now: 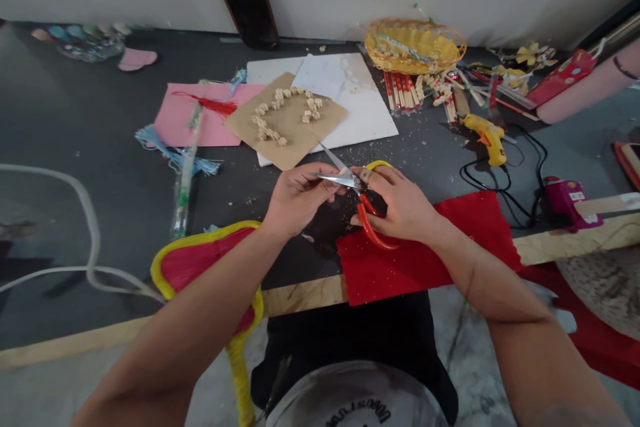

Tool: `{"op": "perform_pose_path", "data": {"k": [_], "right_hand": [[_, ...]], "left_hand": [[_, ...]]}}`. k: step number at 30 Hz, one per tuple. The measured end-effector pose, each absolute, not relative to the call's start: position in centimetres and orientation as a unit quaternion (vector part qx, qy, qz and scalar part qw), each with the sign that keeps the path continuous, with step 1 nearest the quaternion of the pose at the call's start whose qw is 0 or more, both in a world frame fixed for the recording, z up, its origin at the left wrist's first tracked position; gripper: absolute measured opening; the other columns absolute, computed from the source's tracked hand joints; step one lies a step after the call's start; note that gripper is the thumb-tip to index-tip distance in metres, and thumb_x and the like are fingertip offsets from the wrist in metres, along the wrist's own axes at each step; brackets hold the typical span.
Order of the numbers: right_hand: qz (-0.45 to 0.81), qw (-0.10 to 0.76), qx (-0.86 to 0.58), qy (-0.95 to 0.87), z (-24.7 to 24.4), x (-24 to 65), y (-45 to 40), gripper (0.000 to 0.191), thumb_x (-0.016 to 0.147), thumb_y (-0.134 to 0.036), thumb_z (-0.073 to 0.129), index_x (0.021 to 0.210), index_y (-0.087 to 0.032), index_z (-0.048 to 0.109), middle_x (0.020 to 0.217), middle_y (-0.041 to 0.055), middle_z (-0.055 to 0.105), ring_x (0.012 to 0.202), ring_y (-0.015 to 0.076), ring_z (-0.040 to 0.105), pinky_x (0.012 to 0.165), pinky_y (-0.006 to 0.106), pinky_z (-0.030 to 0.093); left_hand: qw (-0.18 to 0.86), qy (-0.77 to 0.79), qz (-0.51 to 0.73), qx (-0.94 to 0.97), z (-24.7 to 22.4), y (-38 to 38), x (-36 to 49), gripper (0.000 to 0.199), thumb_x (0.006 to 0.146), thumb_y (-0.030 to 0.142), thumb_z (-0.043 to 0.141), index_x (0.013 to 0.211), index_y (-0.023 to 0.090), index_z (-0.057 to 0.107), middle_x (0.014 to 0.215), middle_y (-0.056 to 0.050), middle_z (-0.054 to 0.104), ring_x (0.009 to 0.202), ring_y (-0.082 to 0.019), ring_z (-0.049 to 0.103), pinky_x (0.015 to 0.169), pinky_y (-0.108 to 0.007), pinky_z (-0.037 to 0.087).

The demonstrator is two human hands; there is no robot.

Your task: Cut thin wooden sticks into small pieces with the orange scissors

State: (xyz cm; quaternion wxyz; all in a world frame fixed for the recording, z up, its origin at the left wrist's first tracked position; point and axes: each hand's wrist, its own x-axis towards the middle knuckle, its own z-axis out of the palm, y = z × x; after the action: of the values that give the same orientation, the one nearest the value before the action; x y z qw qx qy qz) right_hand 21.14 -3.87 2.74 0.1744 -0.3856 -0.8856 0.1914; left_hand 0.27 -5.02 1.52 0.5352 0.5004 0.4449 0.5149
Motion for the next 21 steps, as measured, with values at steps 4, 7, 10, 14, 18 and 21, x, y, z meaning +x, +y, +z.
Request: {"op": "perform_pose_path", "data": {"k": [4, 7, 10, 14, 18, 21], "right_hand": [[0.178, 0.177, -0.376, -0.892, 2.7, 21.1, -4.1, 0.072, 0.084, -0.063, 0.055, 0.140, -0.019, 0.043, 0.123, 0.0155, 0.059, 0.116, 0.0313, 0.055, 0.096, 0.049, 0.050], [0.175, 0.174, -0.380, -0.892, 2.8, 21.2, -4.2, 0.070, 0.085, -0.062, 0.054, 0.140, -0.019, 0.043, 0.124, 0.0153, 0.059, 0.116, 0.0305, 0.056, 0.097, 0.047, 0.049], [0.185, 0.169, -0.387, -0.888, 3.0, 21.2, -4.2, 0.072, 0.084, -0.063, 0.056, 0.140, -0.018, 0.044, 0.125, 0.0149, 0.058, 0.116, 0.0298, 0.056, 0.097, 0.046, 0.050], [0.193, 0.167, -0.387, -0.886, 3.2, 21.3, -3.9, 0.076, 0.079, -0.066, 0.058, 0.139, -0.022, 0.045, 0.126, 0.0132, 0.057, 0.119, 0.0305, 0.053, 0.096, 0.047, 0.050], [0.213, 0.189, -0.345, -0.894, 3.2, 21.6, -3.6, 0.077, 0.078, -0.067, 0.059, 0.137, -0.022, 0.046, 0.128, 0.0131, 0.056, 0.121, 0.0306, 0.050, 0.098, 0.049, 0.049], [0.233, 0.199, -0.321, -0.896, 3.1, 21.7, -3.4, 0.076, 0.078, -0.066, 0.060, 0.137, -0.021, 0.045, 0.127, 0.0136, 0.057, 0.120, 0.0295, 0.052, 0.099, 0.047, 0.048]], "left_hand": [[0.540, 0.453, 0.516, 0.486, 1.7, -5.1, 0.5, 0.024, 0.070, 0.039, 0.078, 0.078, 0.016, 0.074, 0.065, -0.005, 0.069, 0.055, -0.012, 0.059, 0.049, -0.022, 0.045], [0.541, 0.456, 0.520, 0.480, 1.9, -5.2, 0.6, 0.024, 0.069, 0.038, 0.079, 0.076, 0.015, 0.074, 0.066, -0.005, 0.070, 0.055, -0.011, 0.059, 0.049, -0.021, 0.044], [0.544, 0.453, 0.522, 0.476, 2.1, -5.1, 0.6, 0.023, 0.069, 0.037, 0.080, 0.075, 0.016, 0.073, 0.063, -0.004, 0.069, 0.053, -0.010, 0.057, 0.048, -0.021, 0.043], [0.561, 0.443, 0.497, 0.491, 2.1, -5.0, 0.1, 0.018, 0.071, 0.033, 0.078, 0.073, 0.016, 0.073, 0.060, -0.003, 0.068, 0.050, -0.009, 0.055, 0.047, -0.020, 0.042], [0.582, 0.450, 0.457, 0.500, 2.2, -5.0, -0.4, 0.014, 0.071, 0.028, 0.076, 0.070, 0.015, 0.071, 0.060, -0.003, 0.068, 0.046, -0.008, 0.053, 0.045, -0.019, 0.041], [0.603, 0.448, 0.445, 0.488, 2.3, -5.0, -0.4, 0.015, 0.068, 0.029, 0.077, 0.070, 0.015, 0.071, 0.059, -0.004, 0.068, 0.045, -0.009, 0.053, 0.043, -0.020, 0.040]]}}
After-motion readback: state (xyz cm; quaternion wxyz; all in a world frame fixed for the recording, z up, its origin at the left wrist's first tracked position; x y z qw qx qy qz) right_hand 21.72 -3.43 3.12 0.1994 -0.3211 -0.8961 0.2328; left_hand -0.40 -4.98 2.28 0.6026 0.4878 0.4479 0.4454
